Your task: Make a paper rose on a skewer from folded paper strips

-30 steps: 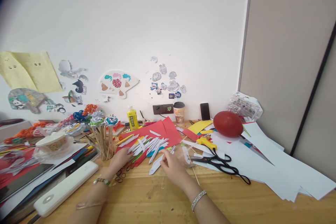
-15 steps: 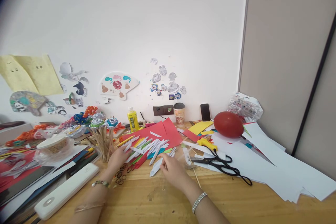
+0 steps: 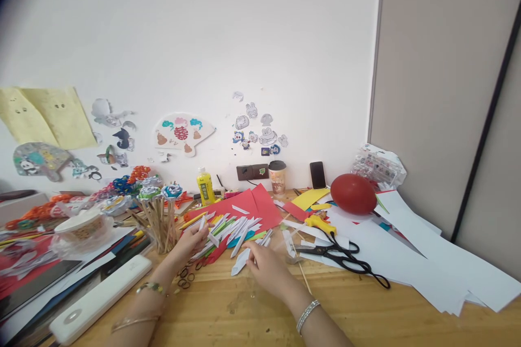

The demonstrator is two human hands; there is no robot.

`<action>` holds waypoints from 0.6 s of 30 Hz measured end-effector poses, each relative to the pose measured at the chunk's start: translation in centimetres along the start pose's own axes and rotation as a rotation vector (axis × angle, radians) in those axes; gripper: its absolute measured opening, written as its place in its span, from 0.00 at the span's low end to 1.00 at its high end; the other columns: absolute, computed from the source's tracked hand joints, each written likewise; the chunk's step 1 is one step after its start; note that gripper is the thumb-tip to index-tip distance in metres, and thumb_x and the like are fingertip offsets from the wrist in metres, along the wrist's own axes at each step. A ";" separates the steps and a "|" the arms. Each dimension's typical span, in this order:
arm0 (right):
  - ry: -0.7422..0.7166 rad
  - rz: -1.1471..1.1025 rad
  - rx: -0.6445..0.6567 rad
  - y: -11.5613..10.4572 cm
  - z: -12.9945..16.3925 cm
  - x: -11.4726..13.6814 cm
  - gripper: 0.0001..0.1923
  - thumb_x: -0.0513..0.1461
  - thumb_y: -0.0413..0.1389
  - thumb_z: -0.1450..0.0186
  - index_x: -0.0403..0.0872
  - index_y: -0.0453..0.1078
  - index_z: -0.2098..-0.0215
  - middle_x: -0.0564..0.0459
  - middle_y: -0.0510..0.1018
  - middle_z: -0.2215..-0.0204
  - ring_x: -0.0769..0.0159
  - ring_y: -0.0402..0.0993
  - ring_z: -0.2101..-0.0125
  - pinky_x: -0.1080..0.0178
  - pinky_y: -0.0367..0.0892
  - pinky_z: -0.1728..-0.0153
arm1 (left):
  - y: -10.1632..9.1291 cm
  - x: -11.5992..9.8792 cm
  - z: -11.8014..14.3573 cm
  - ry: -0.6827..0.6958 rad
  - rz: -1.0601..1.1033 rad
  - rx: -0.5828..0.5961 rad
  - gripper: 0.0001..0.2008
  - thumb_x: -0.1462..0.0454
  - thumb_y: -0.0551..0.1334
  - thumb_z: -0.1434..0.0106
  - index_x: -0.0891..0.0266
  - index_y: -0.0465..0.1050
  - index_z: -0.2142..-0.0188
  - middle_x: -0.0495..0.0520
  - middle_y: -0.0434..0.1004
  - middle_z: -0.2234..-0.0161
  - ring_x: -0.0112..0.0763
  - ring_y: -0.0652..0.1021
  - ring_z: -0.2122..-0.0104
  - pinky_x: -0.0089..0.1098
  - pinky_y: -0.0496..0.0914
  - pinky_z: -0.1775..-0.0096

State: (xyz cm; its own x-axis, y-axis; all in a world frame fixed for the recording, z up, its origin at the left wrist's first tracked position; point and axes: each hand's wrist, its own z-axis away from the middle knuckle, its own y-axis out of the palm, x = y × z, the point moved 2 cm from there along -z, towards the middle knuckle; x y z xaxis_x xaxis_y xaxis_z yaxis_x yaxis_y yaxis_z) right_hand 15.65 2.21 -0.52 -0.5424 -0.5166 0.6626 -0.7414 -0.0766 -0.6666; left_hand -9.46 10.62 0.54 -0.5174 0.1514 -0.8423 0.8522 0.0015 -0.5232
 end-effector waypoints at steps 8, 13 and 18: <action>-0.004 0.017 0.021 0.1 0.0 0.1 0.18 0.35 0.47 0.38 0.50 0.63 0.49 0.52 0.74 0.66 0.64 0.70 0.66 0.66 0.60 0.66 | 0.3 -0.9 1.1 0.161 0.472 0.221 0.28 0.40 0.55 0.47 0.62 0.67 0.62 0.39 0.48 0.79 0.15 0.47 0.86 0.21 0.46 0.83; -0.014 0.049 0.017 0.3 0.0 -0.3 0.18 0.34 0.47 0.38 0.50 0.64 0.51 0.52 0.75 0.67 0.64 0.70 0.67 0.67 0.59 0.67 | 0.2 -1.2 1.4 0.200 0.483 0.276 0.30 0.40 0.57 0.48 0.63 0.70 0.60 0.40 0.50 0.79 0.14 0.49 0.86 0.21 0.47 0.83; -0.023 0.074 0.019 0.4 0.0 -0.3 0.18 0.34 0.47 0.38 0.50 0.64 0.51 0.52 0.75 0.67 0.64 0.71 0.67 0.67 0.59 0.68 | 0.2 -1.0 1.2 0.209 0.287 0.235 0.36 0.37 0.52 0.48 0.64 0.70 0.56 0.42 0.54 0.78 0.16 0.52 0.86 0.23 0.51 0.82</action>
State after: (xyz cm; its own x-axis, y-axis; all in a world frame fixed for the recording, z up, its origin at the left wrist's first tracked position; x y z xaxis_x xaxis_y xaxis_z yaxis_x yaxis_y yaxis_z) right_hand 15.53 2.32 -0.96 -0.5860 -0.5406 0.6036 -0.6921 -0.0534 -0.7198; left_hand -8.82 9.25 1.12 -0.2145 0.3095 -0.9264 0.9057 -0.2920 -0.3072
